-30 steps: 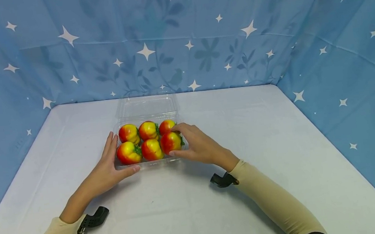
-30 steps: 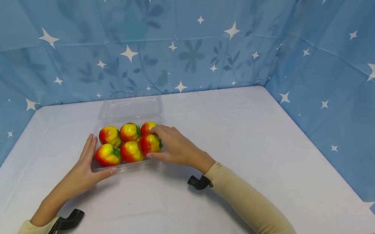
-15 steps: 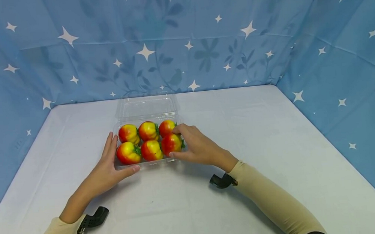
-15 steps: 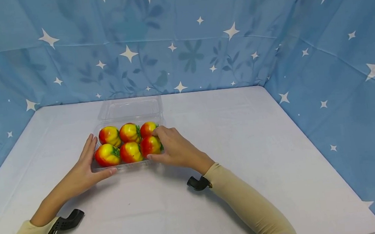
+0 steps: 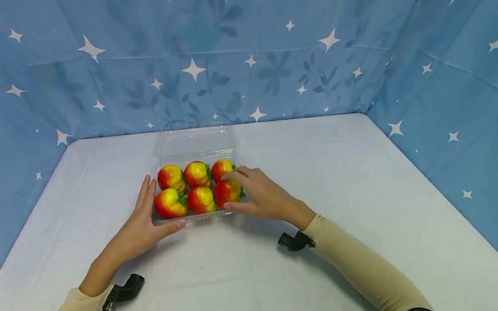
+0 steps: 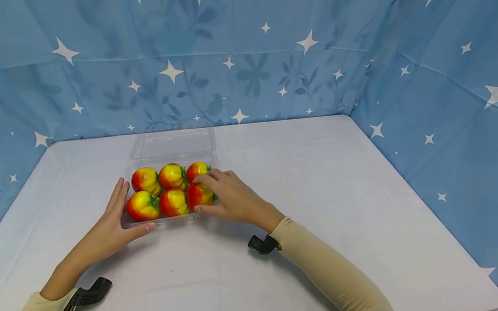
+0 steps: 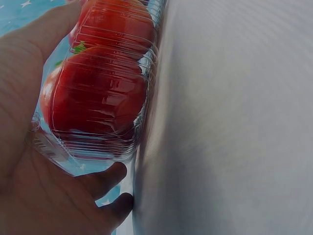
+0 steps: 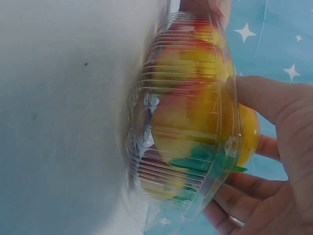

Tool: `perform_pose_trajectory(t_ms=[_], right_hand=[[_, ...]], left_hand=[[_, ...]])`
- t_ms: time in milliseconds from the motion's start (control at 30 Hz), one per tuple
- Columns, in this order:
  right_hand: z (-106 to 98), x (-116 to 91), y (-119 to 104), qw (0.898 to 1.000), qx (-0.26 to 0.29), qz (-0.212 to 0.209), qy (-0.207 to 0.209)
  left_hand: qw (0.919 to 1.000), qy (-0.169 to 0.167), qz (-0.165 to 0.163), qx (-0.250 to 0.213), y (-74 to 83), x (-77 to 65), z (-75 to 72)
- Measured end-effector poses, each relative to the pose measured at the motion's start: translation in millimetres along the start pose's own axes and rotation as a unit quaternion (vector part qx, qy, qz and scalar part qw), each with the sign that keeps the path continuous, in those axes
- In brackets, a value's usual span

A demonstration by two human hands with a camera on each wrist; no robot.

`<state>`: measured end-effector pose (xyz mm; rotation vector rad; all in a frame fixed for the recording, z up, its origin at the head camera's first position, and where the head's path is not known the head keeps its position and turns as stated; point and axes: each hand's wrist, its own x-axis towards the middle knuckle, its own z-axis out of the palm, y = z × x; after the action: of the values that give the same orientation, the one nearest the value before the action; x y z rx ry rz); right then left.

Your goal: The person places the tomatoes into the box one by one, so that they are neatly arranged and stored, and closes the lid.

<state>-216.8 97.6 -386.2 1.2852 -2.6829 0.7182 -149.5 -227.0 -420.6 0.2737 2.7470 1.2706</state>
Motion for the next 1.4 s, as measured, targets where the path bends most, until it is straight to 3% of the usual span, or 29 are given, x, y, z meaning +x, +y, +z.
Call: perform_pose_trajectory(t_ms=[667, 900, 1233, 1400], right_hand=[[3, 1, 3, 1.000, -0.022, -0.010, 0.006], [3, 1, 7, 1.000, 0.004, -0.019, 0.020], [3, 2, 18, 0.992, 0.066, -0.054, 0.091], [4, 3, 27, 0.987, 0.086, -0.027, 0.133]], left_hand=[[1.0000, 0.001, 0.009, -0.001, -0.4, 1.2, -0.9], [1.0000, 0.000, 0.010, 0.000, -1.0, 1.2, -0.9], [1.0000, -0.003, 0.006, 0.002, -1.1, 2.0, -1.7], [1.0000, -0.005, 0.007, 0.005, -1.1, 0.8, -2.8]])
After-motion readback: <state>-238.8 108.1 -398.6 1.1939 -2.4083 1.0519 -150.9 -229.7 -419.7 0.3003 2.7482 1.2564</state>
